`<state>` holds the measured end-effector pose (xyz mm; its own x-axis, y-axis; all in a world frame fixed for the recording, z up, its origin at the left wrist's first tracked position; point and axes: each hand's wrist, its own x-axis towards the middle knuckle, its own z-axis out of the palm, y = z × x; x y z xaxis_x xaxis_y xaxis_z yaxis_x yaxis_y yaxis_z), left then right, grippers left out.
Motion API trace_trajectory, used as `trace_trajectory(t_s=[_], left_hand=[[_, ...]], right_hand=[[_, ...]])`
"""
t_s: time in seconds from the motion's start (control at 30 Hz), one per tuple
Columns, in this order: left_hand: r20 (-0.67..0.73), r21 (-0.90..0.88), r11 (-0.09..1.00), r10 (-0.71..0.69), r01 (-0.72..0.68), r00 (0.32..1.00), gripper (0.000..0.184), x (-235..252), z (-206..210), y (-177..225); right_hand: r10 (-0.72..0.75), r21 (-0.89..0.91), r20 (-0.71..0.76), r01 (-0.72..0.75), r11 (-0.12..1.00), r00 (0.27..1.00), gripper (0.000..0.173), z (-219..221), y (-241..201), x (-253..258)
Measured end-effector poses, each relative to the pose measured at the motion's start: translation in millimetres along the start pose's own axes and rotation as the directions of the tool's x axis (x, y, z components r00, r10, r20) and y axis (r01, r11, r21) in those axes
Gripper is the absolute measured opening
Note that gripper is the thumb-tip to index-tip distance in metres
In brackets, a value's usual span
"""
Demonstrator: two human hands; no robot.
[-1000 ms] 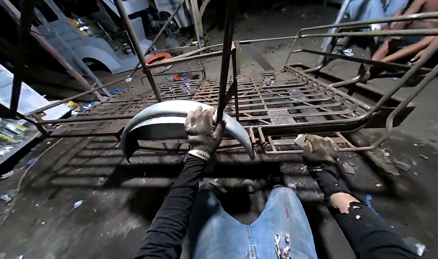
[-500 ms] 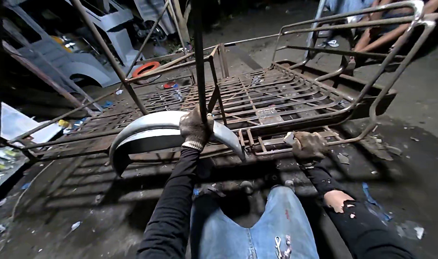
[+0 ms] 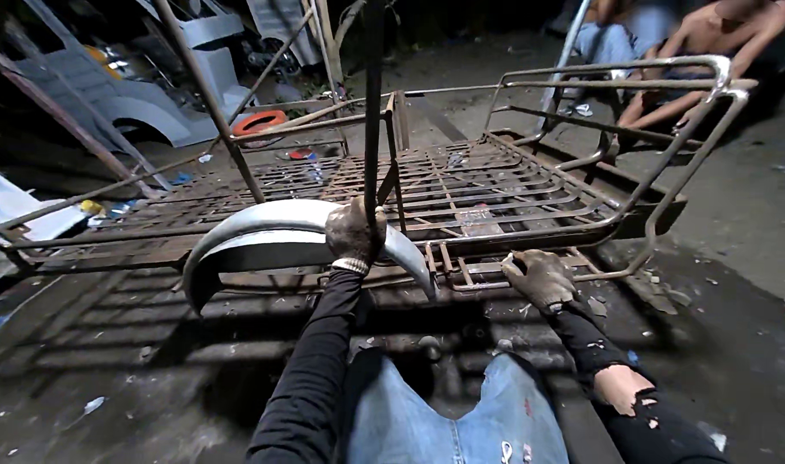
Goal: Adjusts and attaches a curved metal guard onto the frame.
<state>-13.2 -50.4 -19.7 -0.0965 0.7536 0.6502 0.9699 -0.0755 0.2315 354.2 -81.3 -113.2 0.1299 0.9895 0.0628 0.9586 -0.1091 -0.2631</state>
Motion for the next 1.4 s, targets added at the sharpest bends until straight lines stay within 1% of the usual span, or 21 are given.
trace_trajectory(t_s=[0.1, 0.17, 0.2, 0.27, 0.33, 0.43, 0.5, 0.6, 0.7, 0.77, 0.8, 0.9, 0.97, 1.03, 1.1, 1.17, 1.23, 1.3, 1.4], left_hand=[[-0.066, -0.022, 1.000, 0.017, -0.018, 0.998, 0.040, -0.5, 3.4, -2.9], [-0.060, -0.018, 1.000, 0.012, -0.013, 0.998, 0.043, -3.1, 4.6, -4.3], [-0.079, -0.014, 1.000, 0.023, -0.024, 0.997, 0.044, -5.0, 6.6, -5.5], [-0.152, 0.005, 0.999, 0.043, -0.042, 0.987, 0.046, -7.0, 13.3, -8.2], [-0.209, 0.021, 0.999, 0.051, -0.048, 0.977, 0.046, -7.0, 16.7, -8.4], [-0.238, 0.035, 0.998, 0.059, -0.052, 0.970, 0.045, -6.9, 16.8, -6.3], [-0.247, 0.039, 0.998, 0.056, -0.048, 0.967, 0.045, -7.0, 16.9, -6.1], [-0.304, 0.037, 0.998, 0.068, -0.060, 0.950, 0.044, -5.6, 21.0, -9.8], [-0.364, 0.031, 0.996, 0.091, -0.086, 0.927, 0.042, -3.9, 25.9, -12.0], [-0.404, 0.023, 0.995, 0.094, -0.093, 0.910, 0.041, -3.8, 27.4, -11.3], [-0.418, 0.020, 0.995, 0.094, -0.094, 0.904, 0.041, -3.4, 27.4, -10.8], [-0.420, 0.019, 0.996, 0.085, -0.085, 0.904, 0.039, -2.3, 26.4, -9.9], [-0.416, 0.020, 0.996, 0.083, -0.082, 0.906, 0.040, -3.1, 27.5, -9.4], [-0.419, 0.013, 0.997, 0.076, -0.077, 0.905, 0.040, -3.2, 27.9, -8.7], [-0.412, 0.015, 0.998, 0.064, -0.064, 0.909, 0.041, -3.4, 26.6, -7.7], [-0.395, 0.025, 0.998, 0.062, -0.056, 0.917, 0.042, -3.4, 24.5, -7.8], [-0.426, 0.025, 0.997, 0.075, -0.072, 0.902, 0.041, -2.6, 27.8, -9.4], [-0.460, 0.016, 0.997, 0.078, -0.080, 0.884, 0.040, -2.3, 31.1, -10.3], [-0.477, 0.011, 0.997, 0.078, -0.082, 0.875, 0.038, -1.3, 31.7, -11.8]], right_hand=[[-0.085, -0.057, 0.060, 0.089, 0.994, 0.995, 0.050, -10.7, 2.2, 1.1], [-0.129, -0.103, 0.076, 0.136, 0.985, 0.989, 0.046, -13.7, 2.5, -0.1], [-0.139, -0.121, 0.083, 0.148, 0.982, 0.987, 0.046, -14.7, 1.5, -0.7], [-0.141, -0.148, 0.068, 0.150, 0.978, 0.988, 0.048, -13.3, -0.7, 1.3], [-0.121, -0.149, 0.092, 0.134, 0.980, 0.988, 0.051, -15.0, -4.7, 3.7], [-0.072, -0.157, 0.138, 0.094, 0.983, 0.988, 0.062, -17.4, -11.6, 6.6], [-0.081, -0.172, 0.153, 0.107, 0.979, 0.985, 0.058, -18.8, -14.3, 8.1], [-0.167, -0.194, 0.170, 0.199, 0.961, 0.971, 0.047, -15.4, -3.8, 13.7], [-0.245, -0.173, 0.193, 0.279, 0.945, 0.950, 0.037, -18.6, 11.9, 19.6], [-0.273, -0.146, 0.158, 0.295, 0.944, 0.949, 0.034, -23.2, 19.4, 17.4], [-0.285, -0.138, 0.106, 0.298, 0.945, 0.953, 0.033, -23.7, 23.3, 15.6], [-0.352, -0.083, -0.132, 0.343, 0.936, 0.927, 0.034, -21.5, 27.1, 7.7], [-0.376, -0.017, -0.236, 0.383, 0.924, 0.896, 0.038, -26.3, 12.9, 2.2], [-0.416, 0.055, -0.276, 0.447, 0.893, 0.866, 0.041, -37.5, -13.5, 3.0], [-0.488, 0.068, -0.374, 0.549, 0.833, 0.788, 0.043, -47.8, -44.7, 16.3], [-0.544, 0.008, -0.533, 0.646, 0.763, 0.649, 0.040, -60.5, -79.9, 40.5], [-0.544, -0.066, -0.676, 0.695, 0.716, 0.496, 0.034, -80.2, -122.2, 65.8], [-0.573, -0.196, -0.724, 0.681, 0.705, 0.384, 0.033, -106.2, -171.2, 89.2], [-0.665, -0.428, -0.730, 0.653, 0.624, 0.157, 0.028, -130.8, -248.6, 129.4]])
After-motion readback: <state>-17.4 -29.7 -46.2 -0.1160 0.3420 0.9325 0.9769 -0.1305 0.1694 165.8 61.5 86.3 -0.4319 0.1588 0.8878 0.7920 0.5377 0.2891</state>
